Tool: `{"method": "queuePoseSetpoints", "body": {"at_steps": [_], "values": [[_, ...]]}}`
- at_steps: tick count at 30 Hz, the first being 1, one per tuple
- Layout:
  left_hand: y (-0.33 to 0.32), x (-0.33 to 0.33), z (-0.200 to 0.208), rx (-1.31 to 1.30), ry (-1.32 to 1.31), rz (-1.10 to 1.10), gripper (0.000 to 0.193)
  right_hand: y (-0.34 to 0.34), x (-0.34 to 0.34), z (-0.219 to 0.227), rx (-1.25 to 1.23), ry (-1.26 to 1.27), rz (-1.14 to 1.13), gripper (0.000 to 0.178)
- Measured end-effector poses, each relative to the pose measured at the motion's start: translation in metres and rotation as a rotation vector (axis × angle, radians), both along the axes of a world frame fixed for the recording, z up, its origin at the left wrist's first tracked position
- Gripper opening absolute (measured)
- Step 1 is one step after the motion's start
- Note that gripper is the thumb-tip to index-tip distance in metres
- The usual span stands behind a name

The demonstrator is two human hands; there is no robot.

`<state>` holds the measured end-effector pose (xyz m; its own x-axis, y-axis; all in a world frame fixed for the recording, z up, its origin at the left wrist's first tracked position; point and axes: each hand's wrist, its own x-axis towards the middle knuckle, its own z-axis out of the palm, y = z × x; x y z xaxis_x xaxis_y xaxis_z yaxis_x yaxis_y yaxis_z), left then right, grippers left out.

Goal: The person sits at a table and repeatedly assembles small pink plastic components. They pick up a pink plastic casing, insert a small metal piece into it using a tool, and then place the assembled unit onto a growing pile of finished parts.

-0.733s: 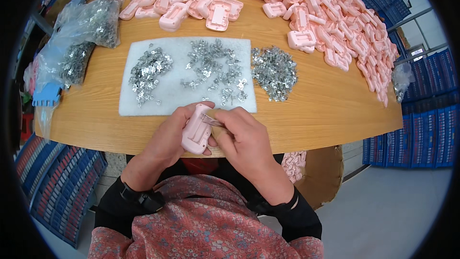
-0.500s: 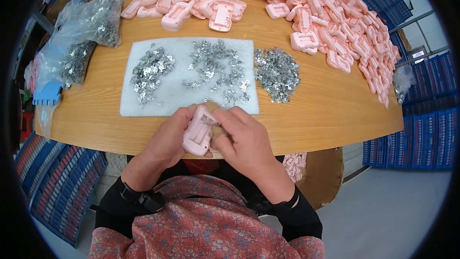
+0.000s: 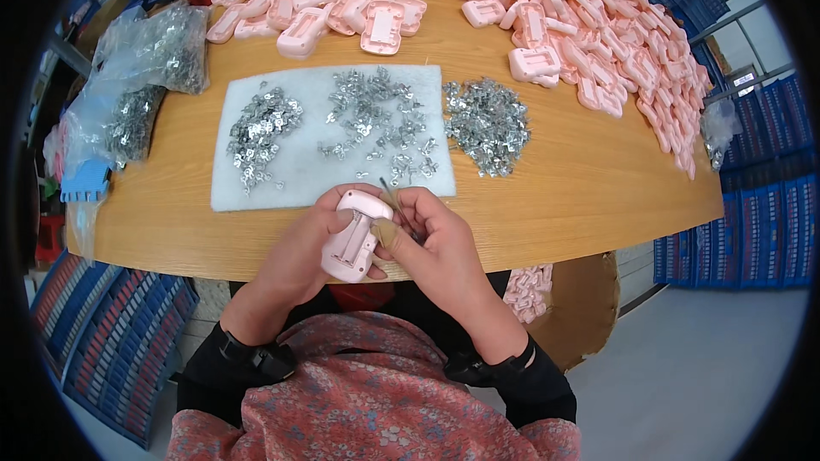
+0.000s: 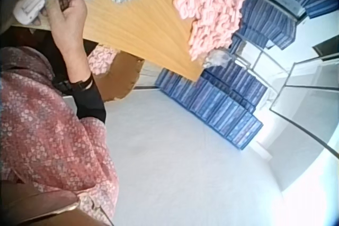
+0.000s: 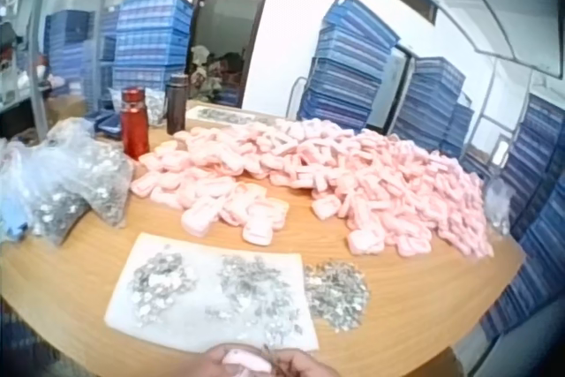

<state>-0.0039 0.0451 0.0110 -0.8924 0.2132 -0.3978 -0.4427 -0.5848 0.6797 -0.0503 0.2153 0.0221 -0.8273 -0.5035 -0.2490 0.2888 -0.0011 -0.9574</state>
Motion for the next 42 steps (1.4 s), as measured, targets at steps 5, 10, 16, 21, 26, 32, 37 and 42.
{"method": "queuePoseSetpoints", "body": {"at_steps": [5, 10, 16, 21, 26, 32, 37, 42], "values": [[-0.001, 0.009, -0.008, -0.272, 0.193, 0.049, 0.042, 0.011, -0.008, -0.003, 0.040, 0.038, 0.115, 0.024], [-0.009, 0.005, 0.000, -0.790, 0.501, -0.126, 0.043, 0.016, -0.006, -0.002, 0.064, 0.035, 0.110, 0.022], [-0.006, 0.006, -0.016, -0.662, 0.493, 0.057, 0.035, 0.014, 0.002, 0.007, -0.054, 0.064, 0.030, 0.033], [-0.019, 0.004, -0.002, 0.199, -0.034, 0.033, 0.033, 0.012, 0.009, -0.003, 0.126, 0.340, 0.047, 0.037], [-0.019, 0.008, -0.004, 0.401, -0.039, 0.029, 0.034, 0.001, 0.012, 0.000, 0.182, 0.503, 0.122, 0.033], [-0.017, 0.005, -0.003, 0.278, -0.202, 0.075, 0.034, -0.010, 0.019, -0.004, 0.007, 0.613, 0.167, 0.029], [-0.014, 0.007, -0.008, 0.405, -0.173, 0.055, 0.034, -0.004, 0.021, -0.001, 0.098, 0.559, 0.094, 0.026], [-0.010, 0.007, -0.004, 0.446, -0.121, 0.018, 0.033, 0.002, 0.008, -0.010, 0.077, 0.474, -0.013, 0.021]]}}
